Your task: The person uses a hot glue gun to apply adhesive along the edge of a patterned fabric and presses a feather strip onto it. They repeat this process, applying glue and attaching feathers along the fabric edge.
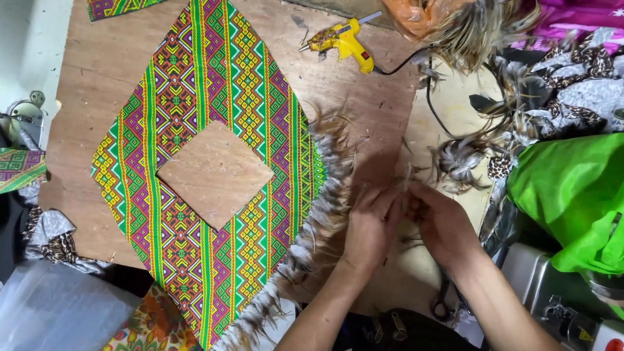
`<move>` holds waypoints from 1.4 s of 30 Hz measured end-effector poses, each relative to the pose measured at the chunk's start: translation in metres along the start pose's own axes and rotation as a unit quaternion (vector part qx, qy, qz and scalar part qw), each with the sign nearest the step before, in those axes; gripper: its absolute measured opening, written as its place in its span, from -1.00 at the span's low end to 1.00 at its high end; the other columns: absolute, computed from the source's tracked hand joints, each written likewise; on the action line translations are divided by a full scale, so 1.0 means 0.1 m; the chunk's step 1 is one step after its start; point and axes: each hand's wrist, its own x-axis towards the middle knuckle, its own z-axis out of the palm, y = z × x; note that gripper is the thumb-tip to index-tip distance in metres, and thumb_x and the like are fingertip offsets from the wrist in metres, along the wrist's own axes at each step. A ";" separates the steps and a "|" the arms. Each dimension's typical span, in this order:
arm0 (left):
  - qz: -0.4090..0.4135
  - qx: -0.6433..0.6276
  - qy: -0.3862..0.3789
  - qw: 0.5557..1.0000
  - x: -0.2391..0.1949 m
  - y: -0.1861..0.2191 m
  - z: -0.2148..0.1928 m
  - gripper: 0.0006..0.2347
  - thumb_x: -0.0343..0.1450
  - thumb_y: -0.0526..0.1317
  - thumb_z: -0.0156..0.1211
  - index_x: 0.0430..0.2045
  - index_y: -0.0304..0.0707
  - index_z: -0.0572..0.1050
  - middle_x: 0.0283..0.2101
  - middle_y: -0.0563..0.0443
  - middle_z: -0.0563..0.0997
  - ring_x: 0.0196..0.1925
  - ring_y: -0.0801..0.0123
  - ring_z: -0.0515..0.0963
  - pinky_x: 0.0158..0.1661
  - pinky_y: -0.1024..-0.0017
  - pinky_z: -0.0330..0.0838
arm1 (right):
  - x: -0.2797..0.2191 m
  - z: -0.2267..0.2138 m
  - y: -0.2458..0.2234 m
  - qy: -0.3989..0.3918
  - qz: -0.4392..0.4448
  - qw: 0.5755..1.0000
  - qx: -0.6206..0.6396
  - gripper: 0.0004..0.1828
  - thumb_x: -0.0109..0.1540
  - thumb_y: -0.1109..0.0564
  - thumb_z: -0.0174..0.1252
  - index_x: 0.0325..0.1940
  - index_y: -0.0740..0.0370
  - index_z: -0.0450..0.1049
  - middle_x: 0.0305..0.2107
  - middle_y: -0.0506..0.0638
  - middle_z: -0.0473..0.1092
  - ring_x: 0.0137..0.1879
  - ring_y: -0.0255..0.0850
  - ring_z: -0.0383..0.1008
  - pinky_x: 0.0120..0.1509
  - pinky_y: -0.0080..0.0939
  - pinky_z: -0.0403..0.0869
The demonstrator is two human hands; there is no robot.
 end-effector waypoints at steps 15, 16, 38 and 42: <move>-0.281 -0.189 0.084 0.937 0.25 -0.35 -0.24 -0.88 0.52 -0.19 0.46 -0.16 -0.18 0.80 -0.23 -0.17 0.83 -0.09 0.31 0.81 -0.11 0.33 0.71 | 0.01 0.60 -0.32 -0.063 -0.147 0.935 -0.317 -0.79 0.40 0.15 0.32 0.12 0.18 0.70 -0.10 0.11 0.62 -0.02 -0.15 0.56 0.15 0.00 0.51; -0.283 -0.187 0.091 0.936 0.30 -0.35 -0.31 -0.88 0.52 -0.19 0.46 -0.16 -0.18 0.80 -0.23 -0.17 0.83 -0.09 0.31 0.81 -0.11 0.33 0.71 | 0.02 0.67 -0.38 -0.069 -0.147 0.934 -0.319 -0.79 0.40 0.15 0.32 0.12 0.18 0.70 -0.10 0.11 0.62 -0.02 -0.15 0.56 0.15 0.00 0.51; 0.002 0.003 0.125 0.992 1.05 -1.70 -1.04 -0.86 0.57 -0.38 0.27 -0.02 -0.33 0.67 -0.23 -0.05 0.60 -0.13 0.25 0.66 -0.12 0.35 0.64 | 1.18 1.97 -0.72 -0.187 -0.246 0.843 -0.441 -0.77 0.25 0.06 0.50 -0.12 0.25 0.73 -0.26 0.08 0.51 -0.05 -0.11 0.49 0.05 -0.06 0.51; 0.019 0.016 0.129 0.991 1.05 -1.70 -1.05 -0.86 0.58 -0.36 0.26 -0.03 -0.26 0.68 -0.24 0.02 0.60 -0.15 0.35 0.65 -0.12 0.39 0.63 | 1.11 1.98 -0.73 -0.212 -0.258 0.830 -0.447 -0.84 0.29 0.14 0.43 -0.10 0.26 0.74 -0.27 0.08 0.46 -0.05 -0.10 0.45 0.06 -0.06 0.48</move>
